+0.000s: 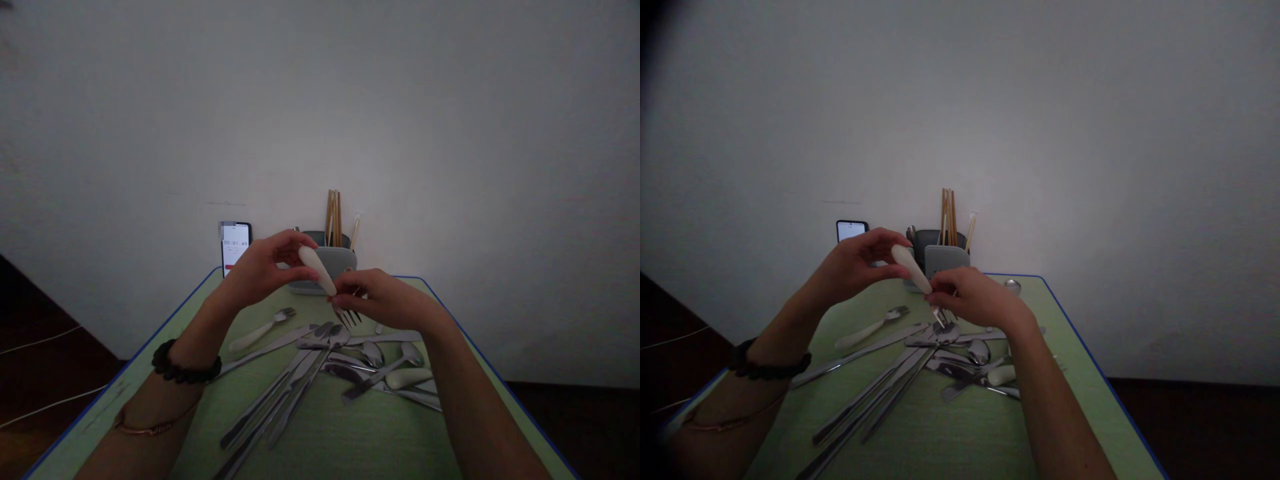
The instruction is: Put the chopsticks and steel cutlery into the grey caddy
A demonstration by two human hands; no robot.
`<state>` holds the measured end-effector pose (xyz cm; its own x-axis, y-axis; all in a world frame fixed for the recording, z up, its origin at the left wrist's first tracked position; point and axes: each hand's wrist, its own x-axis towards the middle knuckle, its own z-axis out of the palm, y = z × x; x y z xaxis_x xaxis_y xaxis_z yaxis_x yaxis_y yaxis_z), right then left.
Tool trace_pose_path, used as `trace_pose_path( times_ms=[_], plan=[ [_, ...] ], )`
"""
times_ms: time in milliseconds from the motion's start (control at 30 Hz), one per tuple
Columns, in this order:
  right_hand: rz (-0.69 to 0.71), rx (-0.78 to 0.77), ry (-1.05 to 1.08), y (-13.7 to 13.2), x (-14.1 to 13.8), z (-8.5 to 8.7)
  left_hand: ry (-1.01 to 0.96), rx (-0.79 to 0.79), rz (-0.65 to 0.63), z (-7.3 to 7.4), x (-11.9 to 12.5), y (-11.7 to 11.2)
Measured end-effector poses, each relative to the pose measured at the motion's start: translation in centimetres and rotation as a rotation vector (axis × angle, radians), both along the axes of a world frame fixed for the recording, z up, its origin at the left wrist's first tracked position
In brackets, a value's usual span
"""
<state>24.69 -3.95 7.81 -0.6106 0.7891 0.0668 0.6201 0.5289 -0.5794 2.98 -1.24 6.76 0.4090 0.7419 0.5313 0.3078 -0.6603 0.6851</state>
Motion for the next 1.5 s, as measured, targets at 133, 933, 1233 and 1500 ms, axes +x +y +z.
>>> trace_pose_path(
  times_ms=[133,933,1233,1500],
  plan=[
    [-0.025,0.069,0.04,0.2,-0.2,0.0,0.105,0.116,0.045,0.6,0.5,-0.4],
    [-0.073,0.164,0.364,0.3,-0.8,-0.4,0.019,0.11,-0.01,0.2,1.2,-0.4],
    [-0.101,0.149,0.457,0.5,-0.9,-0.7,-0.02,0.084,-0.005,0.1,1.3,-0.4],
    [-0.16,0.147,0.645,0.6,-1.1,-0.6,0.106,0.065,-0.026,-0.4,1.6,-0.1]
  ],
)
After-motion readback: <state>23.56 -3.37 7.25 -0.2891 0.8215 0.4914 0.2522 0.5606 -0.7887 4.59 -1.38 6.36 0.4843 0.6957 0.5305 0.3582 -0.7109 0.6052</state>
